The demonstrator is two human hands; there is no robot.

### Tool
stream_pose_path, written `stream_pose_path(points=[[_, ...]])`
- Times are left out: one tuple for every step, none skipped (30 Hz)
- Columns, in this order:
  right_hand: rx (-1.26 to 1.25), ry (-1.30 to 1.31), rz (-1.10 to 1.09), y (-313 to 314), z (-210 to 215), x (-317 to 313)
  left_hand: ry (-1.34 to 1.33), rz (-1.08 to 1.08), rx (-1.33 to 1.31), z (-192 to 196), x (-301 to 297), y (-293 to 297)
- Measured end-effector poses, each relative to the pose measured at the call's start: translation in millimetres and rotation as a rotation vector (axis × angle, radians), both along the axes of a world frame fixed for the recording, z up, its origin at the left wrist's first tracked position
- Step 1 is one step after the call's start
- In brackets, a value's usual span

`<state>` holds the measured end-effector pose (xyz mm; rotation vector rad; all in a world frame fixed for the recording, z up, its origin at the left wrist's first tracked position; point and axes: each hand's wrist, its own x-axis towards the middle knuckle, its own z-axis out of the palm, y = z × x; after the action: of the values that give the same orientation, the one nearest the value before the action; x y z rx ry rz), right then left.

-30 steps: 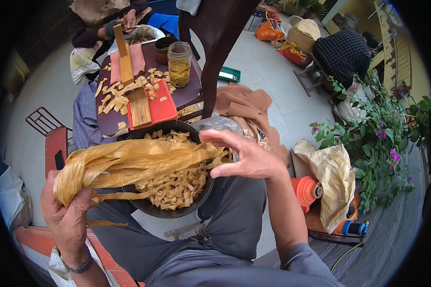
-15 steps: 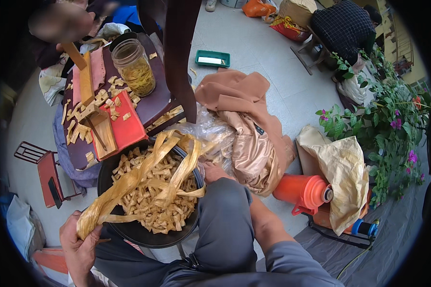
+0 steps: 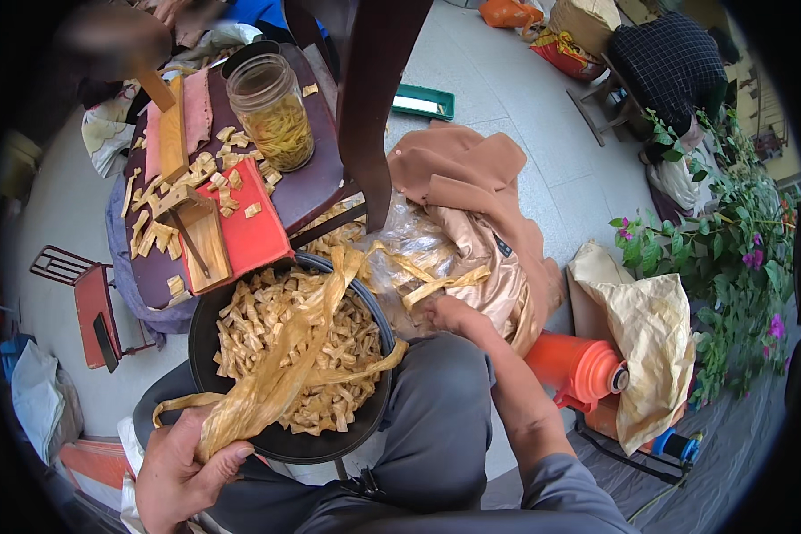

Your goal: The person sits on the floor and sorts dried vegetable strips from a plastic bag into a black bowl. They handle the strips by hand, separating and arranging them within the bowl.

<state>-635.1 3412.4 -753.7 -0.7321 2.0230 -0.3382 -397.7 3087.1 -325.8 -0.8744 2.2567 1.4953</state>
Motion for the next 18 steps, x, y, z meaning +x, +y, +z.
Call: stream_pose_path(points=[[-0.006,0.044,-0.028,-9,33,-7,0.024,-0.092,-0.088,7,4,-1],[-0.023,0.125,-0.099,21,64,-17,0.087,-0.235,-0.120,2,-2,-5],[-0.104,0.126,-0.247,32,86,-22,0.131,-0.357,-0.193,7,-2,-5],[-0.241,0.136,-0.311,31,111,-28,0.237,-0.413,-0.216,6,4,-6],[-0.369,0.050,-0.410,16,154,-26,0.273,-0.429,-0.173,16,12,-5],[-0.413,0.082,-0.434,10,193,-25,0.321,-0.461,-0.112,23,18,-4],[-0.502,0.050,-0.444,7,219,-24,0.361,-0.499,-0.054,30,24,-2],[-0.587,0.023,-0.453,6,245,-21,0.508,-0.544,-0.031,28,34,-4],[-0.645,0.025,-0.433,-1,272,-12,0.583,-0.541,-0.026,32,41,-4],[-0.669,0.051,-0.399,-10,299,-1,0.657,-0.536,-0.021,35,47,-5],[-0.692,0.080,-0.367,-16,322,10,0.733,-0.533,-0.013,38,51,-5],[-0.686,0.120,-0.314,-28,340,17,0.774,-0.518,-0.029,43,55,-5],[-0.671,0.162,-0.265,-37,353,24,0.783,-0.487,-0.083,44,58,-6],[-0.658,0.202,-0.215,-44,359,27,0.789,-0.454,-0.140,44,60,-6],[-0.635,0.220,-0.220,-45,355,23,0.804,-0.433,-0.183,43,58,-8],[-0.607,0.236,-0.227,-44,341,15,0.740,-0.395,-0.199,37,55,-15],[-0.580,0.250,-0.233,-40,322,6,0.617,-0.300,-0.136,32,51,-19],[-0.538,0.272,-0.254,-30,298,-3,0.557,-0.244,-0.106,21,43,-23]])
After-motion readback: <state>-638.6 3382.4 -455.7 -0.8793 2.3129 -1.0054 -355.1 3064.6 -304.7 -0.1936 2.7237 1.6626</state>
